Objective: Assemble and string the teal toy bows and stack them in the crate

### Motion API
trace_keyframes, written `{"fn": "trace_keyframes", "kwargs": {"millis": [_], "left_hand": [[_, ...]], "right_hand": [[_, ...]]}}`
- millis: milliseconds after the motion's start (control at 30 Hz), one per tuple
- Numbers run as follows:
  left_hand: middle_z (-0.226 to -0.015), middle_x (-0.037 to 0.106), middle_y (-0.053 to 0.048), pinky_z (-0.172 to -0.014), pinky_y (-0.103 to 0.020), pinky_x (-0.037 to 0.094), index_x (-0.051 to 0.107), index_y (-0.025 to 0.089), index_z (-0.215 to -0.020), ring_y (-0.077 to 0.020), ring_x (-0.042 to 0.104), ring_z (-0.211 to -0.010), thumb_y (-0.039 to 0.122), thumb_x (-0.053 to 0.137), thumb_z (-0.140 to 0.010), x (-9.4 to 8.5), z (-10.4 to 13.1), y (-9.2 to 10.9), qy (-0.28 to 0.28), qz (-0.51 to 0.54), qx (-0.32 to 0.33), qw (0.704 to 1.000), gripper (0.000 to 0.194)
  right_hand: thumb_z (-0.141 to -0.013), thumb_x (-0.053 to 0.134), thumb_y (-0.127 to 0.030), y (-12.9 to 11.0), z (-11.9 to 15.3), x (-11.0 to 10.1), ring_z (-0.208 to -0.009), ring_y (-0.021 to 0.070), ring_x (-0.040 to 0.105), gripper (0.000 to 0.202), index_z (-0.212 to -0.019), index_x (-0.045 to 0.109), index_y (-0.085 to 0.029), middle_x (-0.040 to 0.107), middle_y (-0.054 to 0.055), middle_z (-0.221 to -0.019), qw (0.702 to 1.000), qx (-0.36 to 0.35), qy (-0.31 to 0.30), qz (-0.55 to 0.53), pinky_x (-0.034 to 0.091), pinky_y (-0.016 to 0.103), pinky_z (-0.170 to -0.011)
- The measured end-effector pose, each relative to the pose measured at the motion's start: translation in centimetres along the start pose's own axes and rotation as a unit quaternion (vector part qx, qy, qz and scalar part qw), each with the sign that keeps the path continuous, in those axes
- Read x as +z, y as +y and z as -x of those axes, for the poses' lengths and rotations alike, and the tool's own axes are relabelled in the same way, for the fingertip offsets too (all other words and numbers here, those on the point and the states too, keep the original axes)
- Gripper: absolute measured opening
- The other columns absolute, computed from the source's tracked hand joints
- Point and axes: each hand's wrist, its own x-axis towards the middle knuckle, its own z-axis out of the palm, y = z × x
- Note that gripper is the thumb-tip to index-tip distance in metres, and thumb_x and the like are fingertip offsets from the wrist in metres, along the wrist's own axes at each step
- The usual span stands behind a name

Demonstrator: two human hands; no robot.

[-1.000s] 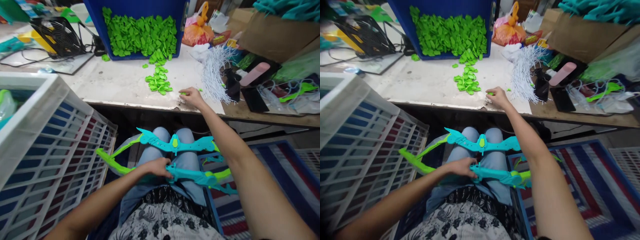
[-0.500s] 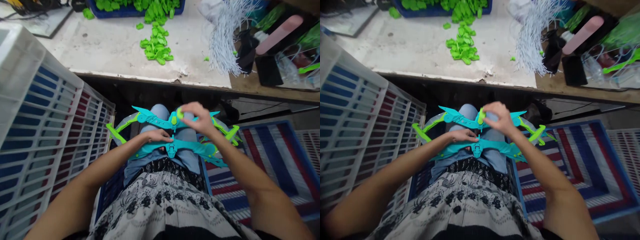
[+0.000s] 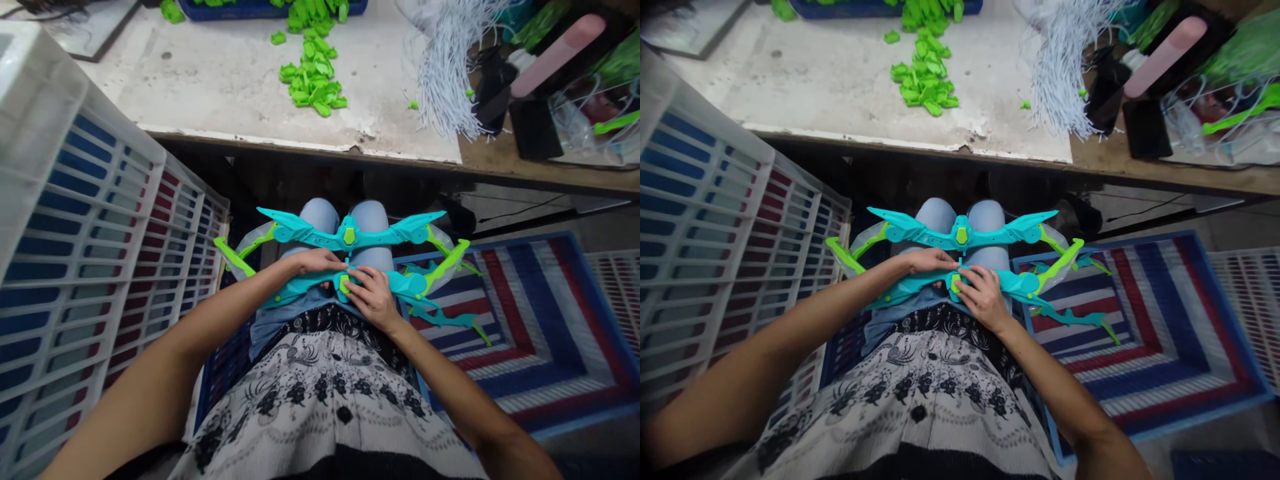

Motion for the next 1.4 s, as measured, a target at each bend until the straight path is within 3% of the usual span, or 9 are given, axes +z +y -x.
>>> {"fn": "trace_keyframes", "kwargs": {"millis": [233, 467, 600, 767, 967, 1167, 1300, 1400], "left_hand": [[-0.068, 0.060, -0.001, -0.052, -0.023, 0.039, 0.062, 0.013, -0.085, -0.0131, 0.054, -0.053, 0.059, 0.072, -0.060, 0.1, -0.4, -0.6, 0.026, -0.108, 0.040, 0.993, 0.053], [-0.070, 0.060, -0.001, -0.052, -0.022, 0.038, 0.061, 0.013, -0.089, -0.0112, 0.052, -0.052, 0.062, 0.067, -0.066, -0.2, 0.1, -0.2, -0.025, -0.051, 0.027, 0.998, 0.054], [-0.064, 0.060, -0.002, -0.049, -0.023, 0.035, 0.063, 0.014, -0.079, -0.0118, 0.050, -0.050, 0.066, 0.061, -0.069, 0.0, 0.2, -0.1, -0.020, -0.022, 0.027, 0.999, 0.052], [-0.063, 0.060, -0.003, -0.049, -0.024, 0.037, 0.066, 0.015, -0.078, -0.0127, 0.050, -0.048, 0.066, 0.060, -0.069, 0.3, 0.0, -0.2, 0.005, -0.042, 0.035, 0.998, 0.053], [-0.062, 0.058, 0.000, -0.050, -0.024, 0.041, 0.065, 0.014, -0.083, -0.0127, 0.052, -0.048, 0.070, 0.058, -0.068, 0.2, 0.3, 0.0, 0.007, -0.073, 0.029, 0.997, 0.059], [-0.065, 0.060, -0.002, -0.049, -0.024, 0.040, 0.066, 0.014, -0.085, -0.0151, 0.056, -0.051, 0.067, 0.058, -0.070, 0.3, 0.1, -0.2, 0.016, -0.068, 0.040, 0.997, 0.056], [-0.065, 0.060, -0.002, -0.049, -0.024, 0.040, 0.066, 0.015, -0.086, -0.0156, 0.056, -0.051, 0.067, 0.057, -0.071, 0.3, -0.1, -0.3, 0.022, -0.077, 0.037, 0.996, 0.055], [-0.066, 0.060, -0.002, -0.049, -0.024, 0.040, 0.065, 0.015, -0.086, -0.0155, 0.057, -0.052, 0.067, 0.058, -0.070, 0.3, -0.1, -0.3, 0.019, -0.076, 0.040, 0.996, 0.055]], "right_hand": [[-0.084, 0.061, -0.035, -0.4, 0.1, 0.3, -0.124, 0.0266, 0.046, 0.023, -0.105, 0.065, -0.026, 0.054, 0.008, -0.132, 0.999, 0.041, 0.009, 0.012, 0.033, 0.052, -0.103], [-0.088, 0.053, -0.025, -1.1, -0.1, -0.1, -0.115, 0.0244, 0.051, 0.027, -0.114, 0.059, -0.023, 0.061, 0.008, -0.120, 0.999, -0.038, -0.004, 0.026, 0.038, 0.046, -0.097], [-0.088, 0.054, -0.035, -1.4, 0.1, -0.8, -0.094, 0.0249, 0.057, 0.027, -0.111, 0.063, -0.024, 0.063, 0.011, -0.100, 0.994, 0.043, 0.018, 0.098, 0.044, 0.039, -0.079], [-0.084, 0.053, -0.055, -1.1, -0.5, 0.1, -0.066, 0.0223, 0.058, 0.041, -0.085, 0.064, -0.016, 0.061, 0.008, -0.066, 0.967, 0.150, 0.040, 0.200, 0.037, 0.033, -0.064], [-0.086, 0.046, -0.060, -1.3, -1.4, 0.6, -0.050, 0.0166, 0.055, 0.048, -0.098, 0.064, -0.016, 0.062, 0.003, -0.055, 0.961, 0.174, -0.004, 0.217, 0.028, 0.028, -0.054], [-0.092, 0.045, -0.043, -1.2, -0.8, -0.9, -0.065, 0.0161, 0.058, 0.036, -0.105, 0.061, -0.014, 0.064, 0.005, -0.073, 0.984, 0.134, -0.047, 0.107, 0.038, 0.025, -0.061], [-0.091, 0.048, -0.035, -2.1, -0.3, -1.1, -0.073, 0.0161, 0.058, 0.027, -0.103, 0.063, -0.016, 0.061, 0.008, -0.089, 0.980, 0.161, 0.004, 0.114, 0.041, 0.025, -0.062], [-0.090, 0.050, -0.034, -3.2, -0.6, -0.9, -0.083, 0.0181, 0.057, 0.025, -0.103, 0.063, -0.017, 0.061, 0.008, -0.091, 0.979, 0.169, 0.045, 0.105, 0.043, 0.028, -0.071]]}}
